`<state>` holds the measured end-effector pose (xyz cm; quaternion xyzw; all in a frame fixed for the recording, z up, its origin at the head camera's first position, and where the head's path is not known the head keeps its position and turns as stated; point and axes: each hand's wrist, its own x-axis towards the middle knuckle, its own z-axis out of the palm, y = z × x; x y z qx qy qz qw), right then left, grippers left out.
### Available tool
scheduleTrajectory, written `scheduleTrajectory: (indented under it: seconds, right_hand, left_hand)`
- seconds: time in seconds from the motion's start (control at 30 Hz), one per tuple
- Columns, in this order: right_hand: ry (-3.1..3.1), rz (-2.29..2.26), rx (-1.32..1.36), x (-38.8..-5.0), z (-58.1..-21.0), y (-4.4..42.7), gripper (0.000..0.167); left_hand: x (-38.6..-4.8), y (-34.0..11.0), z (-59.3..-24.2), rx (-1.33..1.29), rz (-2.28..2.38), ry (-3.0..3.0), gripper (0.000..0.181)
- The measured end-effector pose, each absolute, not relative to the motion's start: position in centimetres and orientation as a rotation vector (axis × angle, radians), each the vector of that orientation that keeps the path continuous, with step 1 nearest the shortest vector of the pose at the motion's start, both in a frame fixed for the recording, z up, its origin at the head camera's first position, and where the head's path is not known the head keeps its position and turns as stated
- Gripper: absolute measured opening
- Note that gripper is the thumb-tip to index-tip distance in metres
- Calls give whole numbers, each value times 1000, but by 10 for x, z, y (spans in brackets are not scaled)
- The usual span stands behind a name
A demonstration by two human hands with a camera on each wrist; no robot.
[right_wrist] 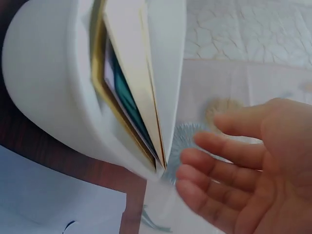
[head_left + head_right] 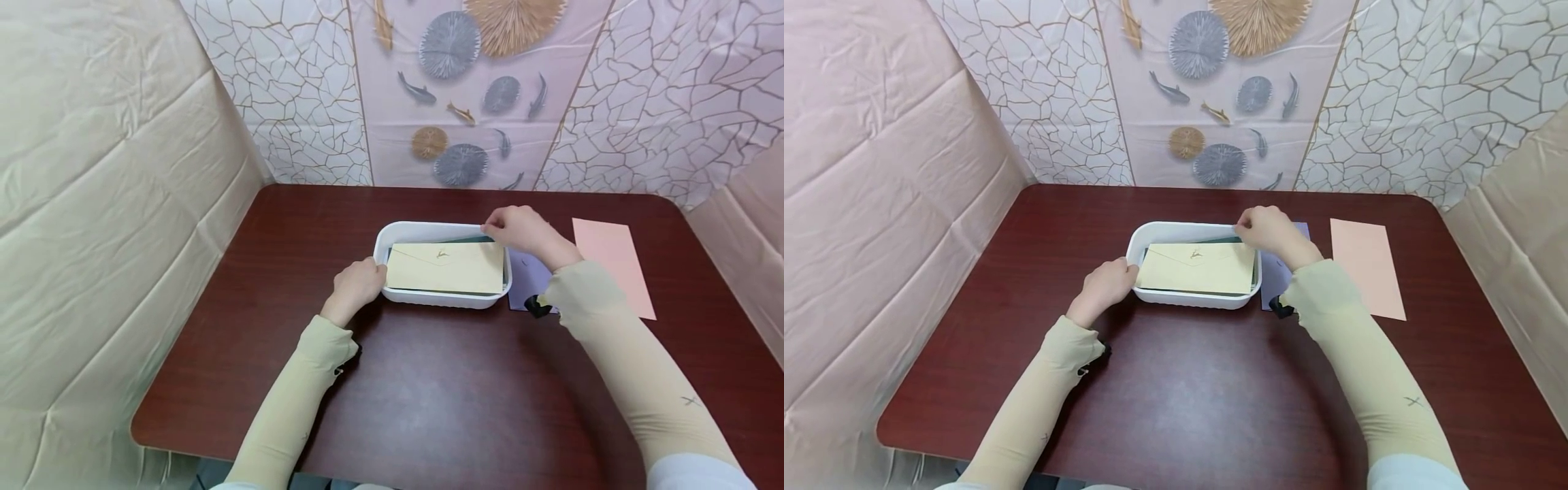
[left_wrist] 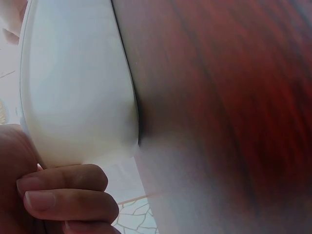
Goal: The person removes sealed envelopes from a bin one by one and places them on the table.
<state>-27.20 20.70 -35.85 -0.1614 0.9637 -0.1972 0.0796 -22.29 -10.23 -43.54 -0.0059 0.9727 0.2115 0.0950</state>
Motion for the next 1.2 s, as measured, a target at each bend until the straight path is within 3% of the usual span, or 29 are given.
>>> scheduleTrajectory:
  seconds: [0.33, 0.67, 1.2]
  right_hand:
    - [2796, -443, -452, -272, -362, 196, 30]
    - [2773, -394, -436, -278, -362, 177, 45]
    - [2605, -389, -491, -295, -373, 147, 45]
  left_hand:
    - [-223, -102, -434, -25, 625, 2883, 39]
    - [-222, -102, -434, -19, 631, 2890, 39]
    - [-221, -101, -431, -29, 620, 2881, 41]
